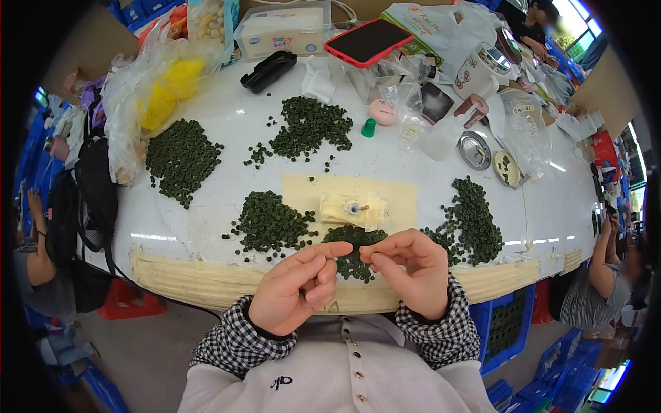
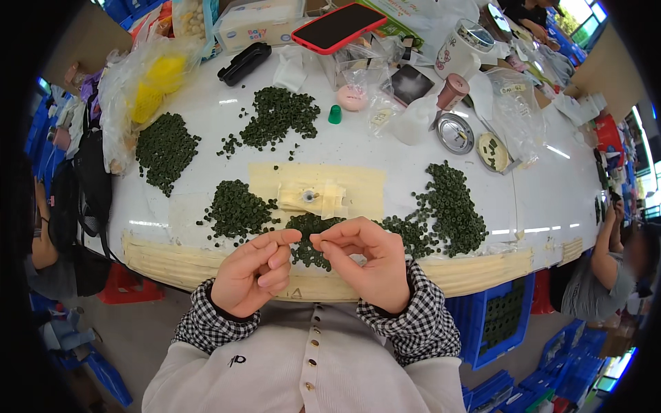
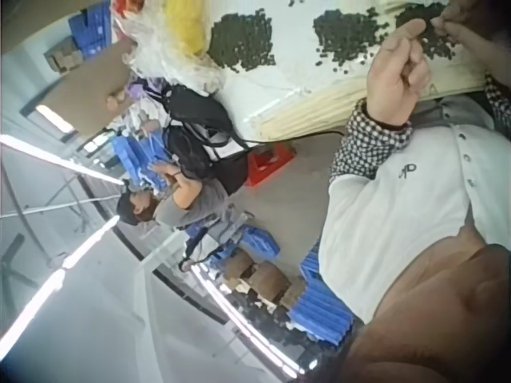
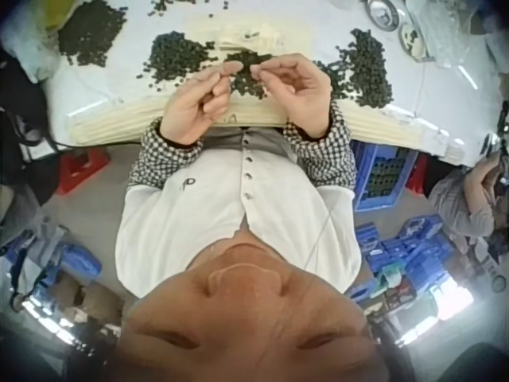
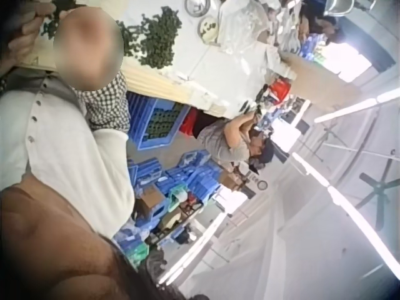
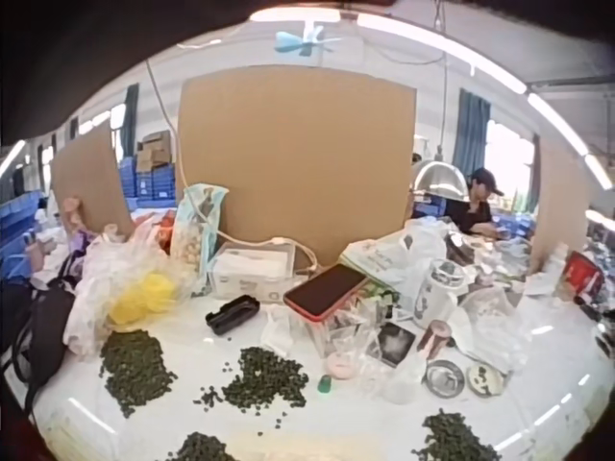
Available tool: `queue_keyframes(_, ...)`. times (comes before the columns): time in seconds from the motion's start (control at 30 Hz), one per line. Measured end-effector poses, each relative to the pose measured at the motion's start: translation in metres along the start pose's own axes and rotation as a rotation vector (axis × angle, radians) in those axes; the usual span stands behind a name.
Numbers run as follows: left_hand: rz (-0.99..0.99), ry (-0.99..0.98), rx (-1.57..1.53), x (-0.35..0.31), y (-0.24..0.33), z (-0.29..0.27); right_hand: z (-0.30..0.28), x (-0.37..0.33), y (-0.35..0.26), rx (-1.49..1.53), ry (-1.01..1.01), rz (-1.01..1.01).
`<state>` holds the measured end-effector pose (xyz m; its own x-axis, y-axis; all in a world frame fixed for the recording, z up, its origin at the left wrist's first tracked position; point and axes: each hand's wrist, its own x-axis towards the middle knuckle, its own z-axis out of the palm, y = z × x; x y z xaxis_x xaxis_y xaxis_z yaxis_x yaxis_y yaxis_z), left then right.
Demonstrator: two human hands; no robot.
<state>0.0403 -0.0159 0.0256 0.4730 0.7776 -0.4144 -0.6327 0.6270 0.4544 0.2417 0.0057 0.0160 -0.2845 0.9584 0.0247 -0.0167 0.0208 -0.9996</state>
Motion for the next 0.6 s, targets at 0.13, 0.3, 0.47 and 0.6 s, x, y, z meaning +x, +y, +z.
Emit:
queue_keyframes(0.13,0.04,-0.044,0.034,0.0,-0.007,-0.007,-0.004,0.001,-0.005,0.225,-0.058,0.135)
queue_keyframes(0.3,0.032,-0.112,-0.007,0.004,-0.01,-0.017,-0.006,0.0,-0.006,0.287,-0.099,0.168)
queue_keyframes(0.47,0.05,-0.145,0.0,0.01,-0.007,-0.012,-0.008,-0.001,-0.002,0.263,-0.137,0.106)
queue_keyframes(0.6,0.092,-0.137,0.035,0.012,-0.007,-0.011,-0.006,0.001,-0.001,0.204,-0.126,0.062)
